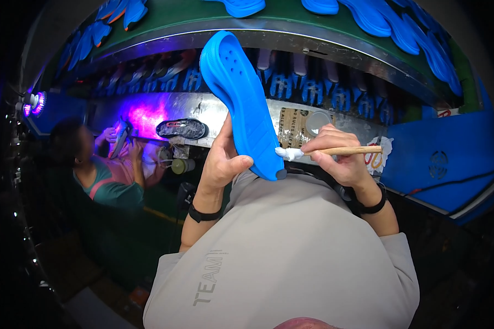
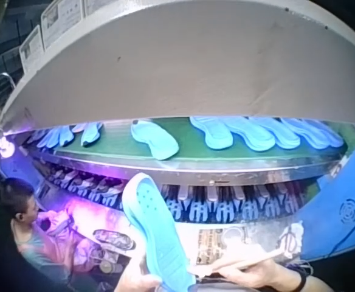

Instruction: Applying adhesive to blue shoe soles using a brush and placing them on a conveyor.

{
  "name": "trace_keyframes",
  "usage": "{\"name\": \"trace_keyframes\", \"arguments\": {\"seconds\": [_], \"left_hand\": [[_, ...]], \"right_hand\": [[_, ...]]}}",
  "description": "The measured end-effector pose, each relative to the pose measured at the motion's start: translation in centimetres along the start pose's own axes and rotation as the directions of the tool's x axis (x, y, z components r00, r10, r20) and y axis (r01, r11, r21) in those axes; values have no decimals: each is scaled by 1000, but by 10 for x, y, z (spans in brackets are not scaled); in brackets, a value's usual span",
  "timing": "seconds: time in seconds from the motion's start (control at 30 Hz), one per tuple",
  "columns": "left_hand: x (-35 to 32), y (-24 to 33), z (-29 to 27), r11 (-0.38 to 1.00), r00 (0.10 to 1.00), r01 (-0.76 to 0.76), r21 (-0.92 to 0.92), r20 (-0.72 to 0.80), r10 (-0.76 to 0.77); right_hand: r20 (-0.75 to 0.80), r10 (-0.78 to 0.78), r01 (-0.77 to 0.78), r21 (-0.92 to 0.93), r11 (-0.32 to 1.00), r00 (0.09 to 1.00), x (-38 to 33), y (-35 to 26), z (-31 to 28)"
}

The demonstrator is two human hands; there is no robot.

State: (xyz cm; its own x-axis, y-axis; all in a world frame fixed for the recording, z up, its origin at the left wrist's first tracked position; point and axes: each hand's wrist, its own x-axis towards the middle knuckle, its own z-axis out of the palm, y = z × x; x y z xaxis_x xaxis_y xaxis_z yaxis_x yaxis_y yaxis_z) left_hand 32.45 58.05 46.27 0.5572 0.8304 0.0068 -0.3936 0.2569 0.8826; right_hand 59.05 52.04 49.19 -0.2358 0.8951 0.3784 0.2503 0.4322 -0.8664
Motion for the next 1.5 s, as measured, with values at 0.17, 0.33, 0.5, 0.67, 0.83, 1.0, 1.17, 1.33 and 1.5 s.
{"name": "trace_keyframes", "arguments": {"seconds": [0.17, 0.33, 0.5, 0.67, 0.83, 1.0, 1.17, 1.33, 1.5], "left_hand": [[0, 1, -5, 1000, 1000, 7, -18, 28, -7], [-1, -12, -26, 984, 996, 88, -154, 26, -85], [21, 23, -49, 856, 923, 332, -397, 323, -209], [146, 147, -79, 963, 857, -89, -252, 473, 203], [256, 182, -106, 768, 878, -451, -454, -71, 474], [285, 175, -207, 742, 875, -469, -479, -367, 316], [308, 183, -311, 749, 832, -426, -508, -546, 103], [303, 192, -302, 957, 630, -167, -238, -773, -82], [243, 190, -238, 995, 408, 101, -17, -911, -57]], "right_hand": [[-151, 61, -39, 141, 989, 987, -7, 1, -6], [-347, 370, -254, 336, 907, 862, -23, 24, -6], [-433, 438, -308, 340, 889, 788, -42, 44, -8], [-458, 480, -355, 334, 873, 748, -43, 51, 0], [-474, 508, -416, 291, 861, 719, -61, 69, -1], [-500, 517, -463, 241, 853, 694, -79, 77, 2], [-434, 556, -485, 272, 831, 709, -70, 83, 3], [-419, 541, -495, 225, 840, 729, -58, 80, 7], [-398, 511, -473, 196, 859, 762, -58, 76, 9]]}}
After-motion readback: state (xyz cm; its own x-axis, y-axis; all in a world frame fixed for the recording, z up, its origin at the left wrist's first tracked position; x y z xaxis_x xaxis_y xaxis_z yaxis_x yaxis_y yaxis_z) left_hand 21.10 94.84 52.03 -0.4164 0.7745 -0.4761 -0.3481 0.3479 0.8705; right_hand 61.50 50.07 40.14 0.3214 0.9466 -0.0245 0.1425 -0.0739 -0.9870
